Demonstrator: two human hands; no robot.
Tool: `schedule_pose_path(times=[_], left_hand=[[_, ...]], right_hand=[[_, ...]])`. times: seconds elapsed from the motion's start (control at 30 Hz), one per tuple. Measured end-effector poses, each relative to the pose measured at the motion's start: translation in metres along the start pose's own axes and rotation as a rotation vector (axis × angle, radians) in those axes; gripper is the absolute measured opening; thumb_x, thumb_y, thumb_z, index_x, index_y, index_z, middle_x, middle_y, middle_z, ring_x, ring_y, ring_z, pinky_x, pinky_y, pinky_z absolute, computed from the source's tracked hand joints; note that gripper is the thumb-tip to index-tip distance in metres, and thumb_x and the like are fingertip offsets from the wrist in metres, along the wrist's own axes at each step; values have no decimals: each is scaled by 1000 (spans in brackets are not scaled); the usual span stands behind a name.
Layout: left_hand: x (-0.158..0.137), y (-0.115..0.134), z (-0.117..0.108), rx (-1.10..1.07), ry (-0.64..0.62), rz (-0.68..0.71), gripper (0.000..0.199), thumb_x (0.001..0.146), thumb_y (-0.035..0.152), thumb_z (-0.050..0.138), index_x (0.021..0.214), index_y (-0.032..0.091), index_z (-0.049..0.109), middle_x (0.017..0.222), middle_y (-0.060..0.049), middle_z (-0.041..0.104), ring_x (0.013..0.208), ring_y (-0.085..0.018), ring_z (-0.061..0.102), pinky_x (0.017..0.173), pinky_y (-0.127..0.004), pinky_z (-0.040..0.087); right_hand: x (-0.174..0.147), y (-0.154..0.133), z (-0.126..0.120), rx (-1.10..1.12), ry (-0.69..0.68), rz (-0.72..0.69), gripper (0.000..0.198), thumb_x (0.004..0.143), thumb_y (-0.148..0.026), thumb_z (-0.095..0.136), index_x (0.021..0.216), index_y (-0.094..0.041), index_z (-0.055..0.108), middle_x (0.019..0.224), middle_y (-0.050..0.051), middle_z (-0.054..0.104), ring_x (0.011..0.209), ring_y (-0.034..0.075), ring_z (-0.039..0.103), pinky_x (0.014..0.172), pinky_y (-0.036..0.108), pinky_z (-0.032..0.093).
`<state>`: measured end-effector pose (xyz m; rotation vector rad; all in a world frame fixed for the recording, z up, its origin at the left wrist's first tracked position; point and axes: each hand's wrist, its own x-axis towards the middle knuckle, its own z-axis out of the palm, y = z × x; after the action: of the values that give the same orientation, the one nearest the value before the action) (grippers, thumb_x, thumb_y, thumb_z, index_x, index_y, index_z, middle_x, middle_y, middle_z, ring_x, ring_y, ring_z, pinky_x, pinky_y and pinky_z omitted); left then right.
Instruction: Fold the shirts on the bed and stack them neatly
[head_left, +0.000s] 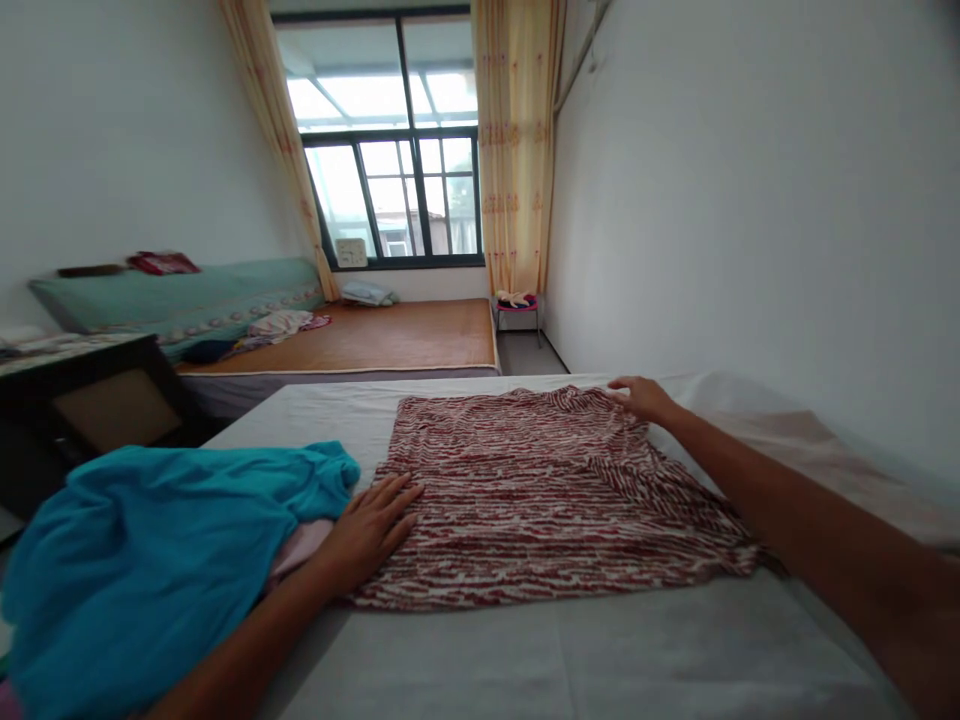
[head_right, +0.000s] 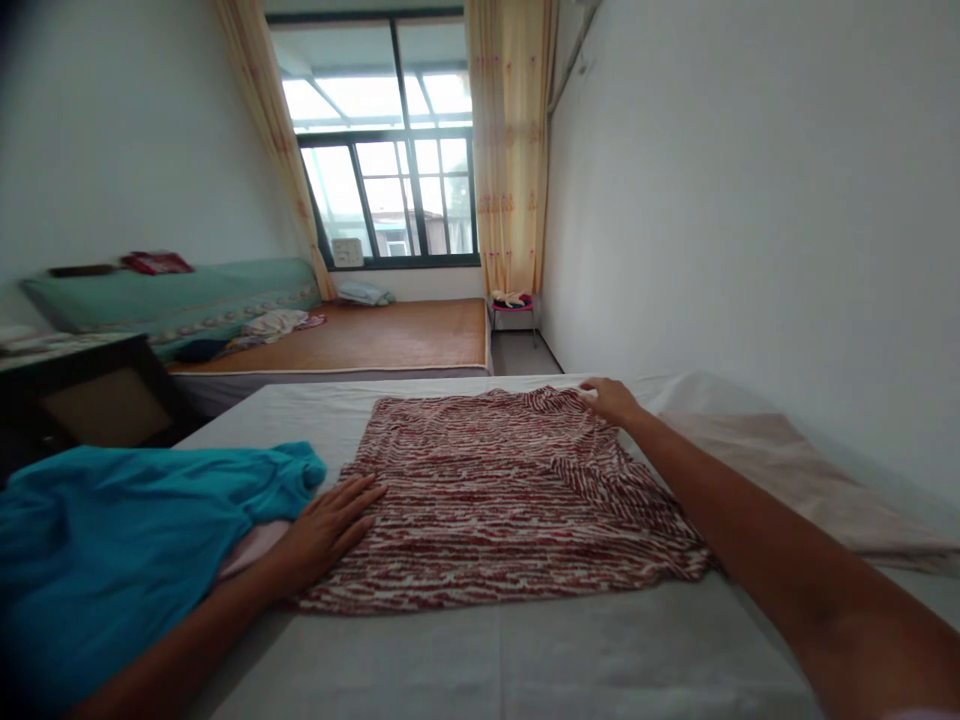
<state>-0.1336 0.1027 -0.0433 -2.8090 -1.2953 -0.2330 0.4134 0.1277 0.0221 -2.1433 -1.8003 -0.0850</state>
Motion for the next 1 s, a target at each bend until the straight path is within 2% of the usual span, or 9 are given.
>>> schedule_pose_path(times=[0.2, 0.37, 0.43, 0.53, 0.6, 0.7, 0.77, 0.9, 1.0], left_hand=[[-5, 5, 1, -37, 61, 10, 46, 96, 45, 36, 140, 33, 43, 149, -2, 40, 136, -25, 36, 110, -45, 31], [12, 2, -17, -182, 69, -16, 39, 97, 40, 35, 121, 28, 62, 128, -3, 60, 121, -21, 52, 104, -36, 38], [35, -11, -24, -232, 57, -60, 39, 96, 37, 34, 111, 24, 67, 116, -4, 67, 111, -20, 58, 100, -32, 42], [83, -41, -26, -177, 96, -253, 37, 91, 32, 43, 121, 18, 61, 126, -7, 62, 119, -20, 54, 104, -29, 37], [116, -60, -21, -109, 69, -391, 40, 90, 31, 45, 124, 16, 57, 130, -10, 59, 123, -21, 51, 105, -29, 36], [156, -80, -7, -89, 42, -486, 39, 91, 33, 43, 122, 13, 57, 126, -14, 61, 118, -24, 55, 99, -32, 41], [176, -88, 3, -87, 35, -535, 40, 91, 35, 43, 122, 13, 56, 123, -16, 62, 114, -25, 58, 94, -33, 43], [203, -98, 15, -88, 67, -599, 43, 89, 38, 46, 124, 14, 54, 123, -16, 62, 114, -25, 57, 90, -31, 44], [217, -104, 14, -87, 84, -605, 37, 82, 31, 53, 114, 14, 62, 117, -16, 65, 110, -27, 59, 88, -31, 44]], right_hand=[[61, -16, 49, -77, 13, 79, 35, 84, -37, 52, 112, -23, 69, 116, 11, 68, 111, 26, 58, 92, 37, 43], [70, -14, 76, -65, -58, 119, 42, 72, -44, 65, 104, -17, 71, 103, 16, 71, 98, 29, 64, 80, 36, 48], [72, -9, 77, -37, -71, 103, 31, 67, -38, 69, 90, -18, 74, 93, 13, 73, 91, 26, 66, 75, 31, 48], [77, -2, 67, 28, -44, 78, 20, 66, -34, 68, 79, -22, 75, 83, 7, 74, 82, 23, 67, 68, 26, 47], [82, 3, 57, 78, 35, 79, 27, 73, -37, 61, 91, -22, 74, 90, 6, 74, 86, 21, 67, 70, 25, 47], [88, 10, 44, 134, 178, 114, 42, 83, -42, 47, 111, -19, 68, 106, 8, 72, 93, 20, 65, 73, 26, 47], [89, 15, 40, 152, 219, 132, 43, 83, -44, 46, 109, -18, 68, 104, 9, 72, 90, 21, 65, 71, 27, 48], [84, 19, 43, 168, 192, 105, 35, 77, -48, 54, 90, -22, 74, 88, 6, 74, 80, 22, 66, 66, 28, 47], [82, 17, 45, 194, 179, 82, 31, 75, -48, 57, 83, -24, 75, 84, 4, 75, 80, 22, 66, 68, 28, 47]])
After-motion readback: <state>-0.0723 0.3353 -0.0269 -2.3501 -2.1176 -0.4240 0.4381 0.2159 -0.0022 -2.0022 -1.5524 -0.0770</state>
